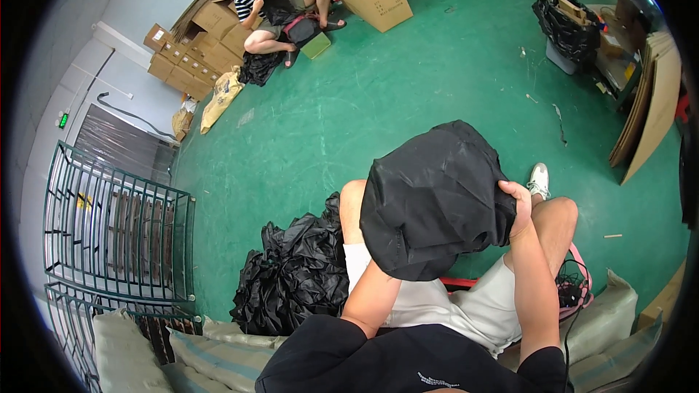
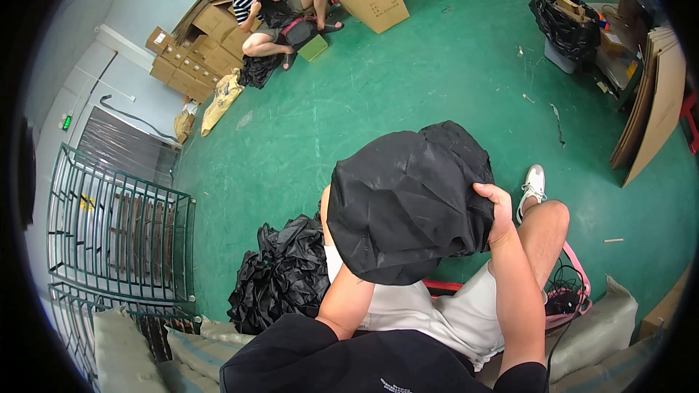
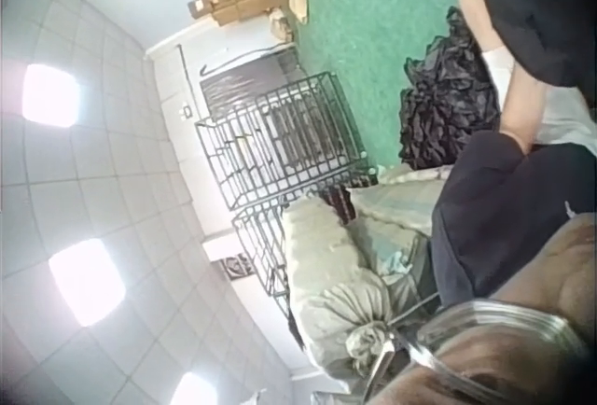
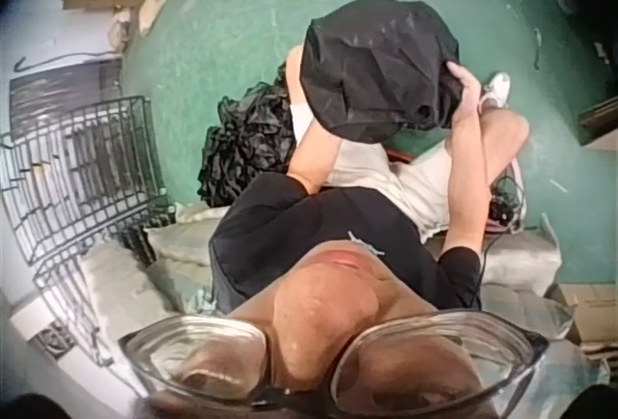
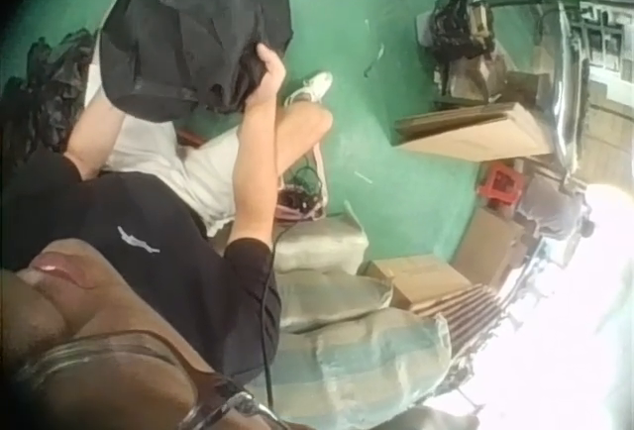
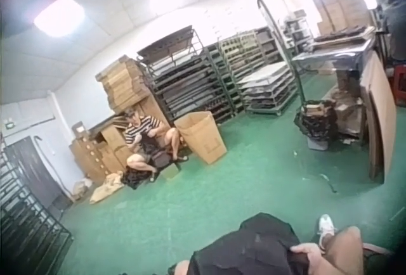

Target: Inspecting and folding black fabric bags or covers in a warehouse environment.

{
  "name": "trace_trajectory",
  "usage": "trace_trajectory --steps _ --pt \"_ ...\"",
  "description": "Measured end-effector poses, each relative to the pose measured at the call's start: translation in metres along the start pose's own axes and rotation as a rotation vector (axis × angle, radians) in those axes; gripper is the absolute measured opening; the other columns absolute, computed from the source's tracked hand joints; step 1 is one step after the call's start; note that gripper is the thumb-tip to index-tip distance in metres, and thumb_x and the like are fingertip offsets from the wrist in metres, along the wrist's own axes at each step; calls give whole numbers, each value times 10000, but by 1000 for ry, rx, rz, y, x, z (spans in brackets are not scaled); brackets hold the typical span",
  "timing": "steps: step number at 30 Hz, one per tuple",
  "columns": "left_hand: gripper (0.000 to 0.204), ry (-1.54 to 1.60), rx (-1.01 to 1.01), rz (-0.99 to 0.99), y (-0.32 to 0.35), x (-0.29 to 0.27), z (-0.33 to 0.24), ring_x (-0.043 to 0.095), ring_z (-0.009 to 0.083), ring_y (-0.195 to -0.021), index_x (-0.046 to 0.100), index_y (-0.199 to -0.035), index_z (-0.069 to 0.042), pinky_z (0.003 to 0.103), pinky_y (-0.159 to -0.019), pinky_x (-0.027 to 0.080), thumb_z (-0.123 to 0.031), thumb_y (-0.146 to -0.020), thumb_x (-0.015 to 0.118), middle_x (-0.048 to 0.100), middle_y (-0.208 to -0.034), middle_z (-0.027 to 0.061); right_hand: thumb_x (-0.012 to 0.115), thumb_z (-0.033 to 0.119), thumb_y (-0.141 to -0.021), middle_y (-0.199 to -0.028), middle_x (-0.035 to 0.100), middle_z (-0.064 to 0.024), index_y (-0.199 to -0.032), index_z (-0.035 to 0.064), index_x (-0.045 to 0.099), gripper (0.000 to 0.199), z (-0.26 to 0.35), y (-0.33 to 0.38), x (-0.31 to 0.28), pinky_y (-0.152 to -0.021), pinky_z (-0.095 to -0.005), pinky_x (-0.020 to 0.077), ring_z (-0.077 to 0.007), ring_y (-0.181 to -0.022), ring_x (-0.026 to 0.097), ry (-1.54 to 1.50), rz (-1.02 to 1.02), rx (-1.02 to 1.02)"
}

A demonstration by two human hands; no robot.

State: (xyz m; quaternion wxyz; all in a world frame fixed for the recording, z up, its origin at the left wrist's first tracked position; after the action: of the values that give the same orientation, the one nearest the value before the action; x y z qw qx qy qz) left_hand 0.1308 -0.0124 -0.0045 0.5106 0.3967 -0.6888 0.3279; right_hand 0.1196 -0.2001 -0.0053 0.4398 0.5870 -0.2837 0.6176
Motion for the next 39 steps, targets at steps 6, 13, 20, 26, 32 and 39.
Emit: trace_trajectory --steps 6,13,20,26,32,39 --pt "576 37 -47 18 36 -6 -1 513 352 -1233 463 -1370 18 480 -1092 369 -411 -988 409 524 -1350 211 491 201 -862 -1330 542 -249 -1369 -75 426 581 2 -1 4 -1055 -505 431 -395 -1179 570 50 1 -78" --pt "588 106 -100 -10 27 -9 -8 494 357 -1257 446 -1388 12 487 -1105 354 -417 -987 407 500 -1378 215 441 253 -919 -1384 494 -250 -1385 -68 415 566 19 3 6 -1098 -517 372 -393 -1246 516 -36 52 -133" --pt "600 167 -168 -36 8 -10 -21 476 363 -1281 429 -1406 6 493 -1118 338 -422 -986 405 477 -1406 218 389 345 -1000 -1383 508 -227 -1386 -42 433 548 32 8 12 -1088 -510 381 -383 -1247 517 -100 110 -229" --pt "611 236 -217 -70 3 -23 4 460 368 -1301 415 -1421 1 499 -1130 325 -427 -985 403 457 -1430 221 428 444 -1004 -1380 514 -216 -1370 -35 458 603 47 14 24 -1086 -515 379 -379 -1243 519 -65 164 -371" --pt "620 296 -255 -88 25 -40 32 446 372 -1319 402 -1434 -4 503 -1139 314 -431 -985 402 440 -1450 224 518 303 -991 -1205 637 -148 -1199 0 585 373 55 18 29 -975 -467 495 -316 -1084 625 -13 -12 -536" --pt "742 78 -51 -144 17 0 24 427 351 -1340 371 -1454 -17 488 -1140 312 -580 -970 388 424 -1474 182 537 216 -975 -1137 661 -108 -1122 28 614 251 67 20 -1 -949 -420 510 -268 -1030 642 9 -158 -642"
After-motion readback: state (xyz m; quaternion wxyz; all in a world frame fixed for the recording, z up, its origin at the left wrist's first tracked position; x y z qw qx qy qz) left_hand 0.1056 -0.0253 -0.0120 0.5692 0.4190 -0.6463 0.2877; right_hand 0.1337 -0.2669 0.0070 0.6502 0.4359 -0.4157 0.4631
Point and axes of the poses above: each hand's wrist, its own y-axis away from the middle knuckle, its own x-axis out of the palm, z = x × y, the point moved 7 cm from there along -y, towards the middle knuckle
